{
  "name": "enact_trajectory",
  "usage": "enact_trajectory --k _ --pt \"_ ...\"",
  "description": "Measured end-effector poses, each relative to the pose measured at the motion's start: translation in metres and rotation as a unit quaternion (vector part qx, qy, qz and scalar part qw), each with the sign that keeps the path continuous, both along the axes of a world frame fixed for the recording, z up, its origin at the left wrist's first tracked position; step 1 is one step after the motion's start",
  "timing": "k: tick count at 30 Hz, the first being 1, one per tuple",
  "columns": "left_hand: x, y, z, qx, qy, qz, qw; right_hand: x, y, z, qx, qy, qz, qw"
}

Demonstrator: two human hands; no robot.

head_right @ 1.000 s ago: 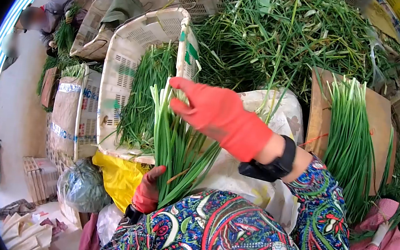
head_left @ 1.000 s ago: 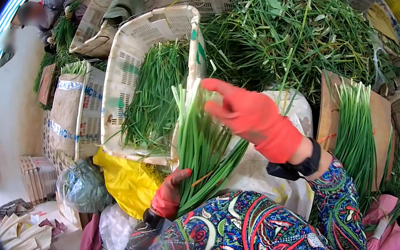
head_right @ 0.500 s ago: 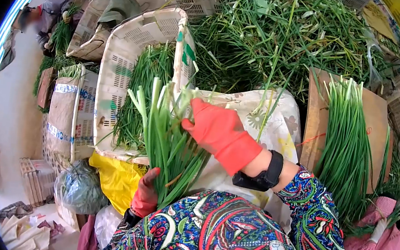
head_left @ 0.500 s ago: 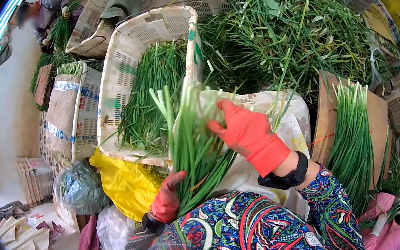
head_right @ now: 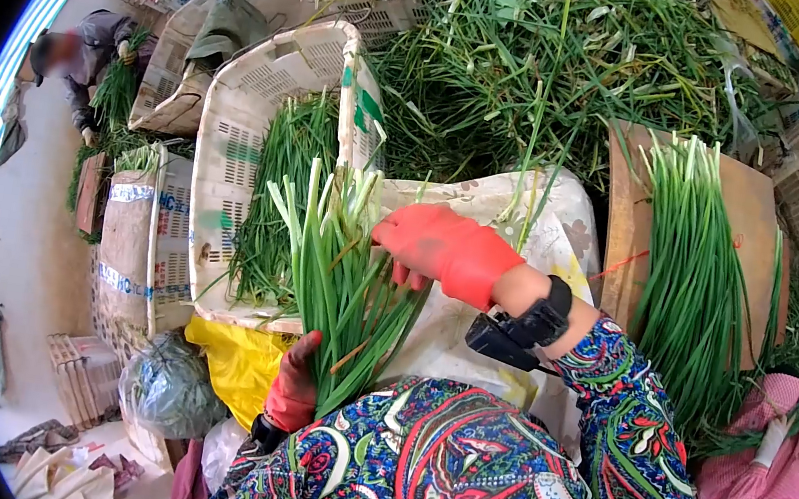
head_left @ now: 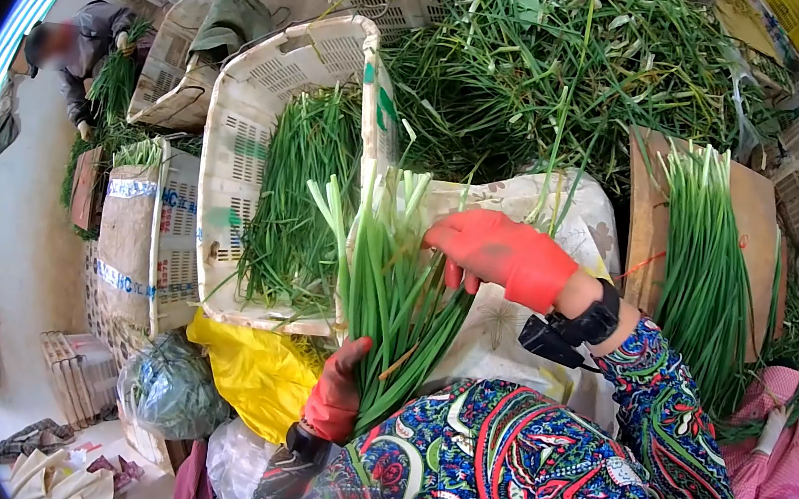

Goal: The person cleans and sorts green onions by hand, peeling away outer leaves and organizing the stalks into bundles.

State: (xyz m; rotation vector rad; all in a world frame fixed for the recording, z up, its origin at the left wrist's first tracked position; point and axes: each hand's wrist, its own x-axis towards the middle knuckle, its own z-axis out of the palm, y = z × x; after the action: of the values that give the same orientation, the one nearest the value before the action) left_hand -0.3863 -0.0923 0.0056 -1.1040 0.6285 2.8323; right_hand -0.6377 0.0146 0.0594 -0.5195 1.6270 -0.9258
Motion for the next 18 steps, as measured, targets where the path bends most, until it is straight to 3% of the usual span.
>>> enact_trajectory --k 2,9,12,15,18 --pt "-0.002 0.001 0.004 -0.019 0.006 -0.003 1.000 -0.001 0.004 0.018 -0.020 0.011 -0.043 0.999" --pt "-0.007 0.009 0.014 -0.103 0.006 -0.045 0.994 0.005 -0.017 0.002 0.010 0.003 0.034 0.999" --pt "-0.002 0.008 0.008 -0.050 0.004 -0.017 0.999 0.004 -0.016 -0.010 0.028 -0.001 0.068 0.997" --pt "0.000 0.007 0.002 -0.049 -0.008 -0.020 0.999 0.009 -0.011 -0.007 0.009 0.088 0.051 0.995" --pt "-0.002 0.009 0.005 -0.100 -0.042 -0.040 0.993 -0.002 -0.010 -0.020 -0.112 0.345 0.042 0.931"
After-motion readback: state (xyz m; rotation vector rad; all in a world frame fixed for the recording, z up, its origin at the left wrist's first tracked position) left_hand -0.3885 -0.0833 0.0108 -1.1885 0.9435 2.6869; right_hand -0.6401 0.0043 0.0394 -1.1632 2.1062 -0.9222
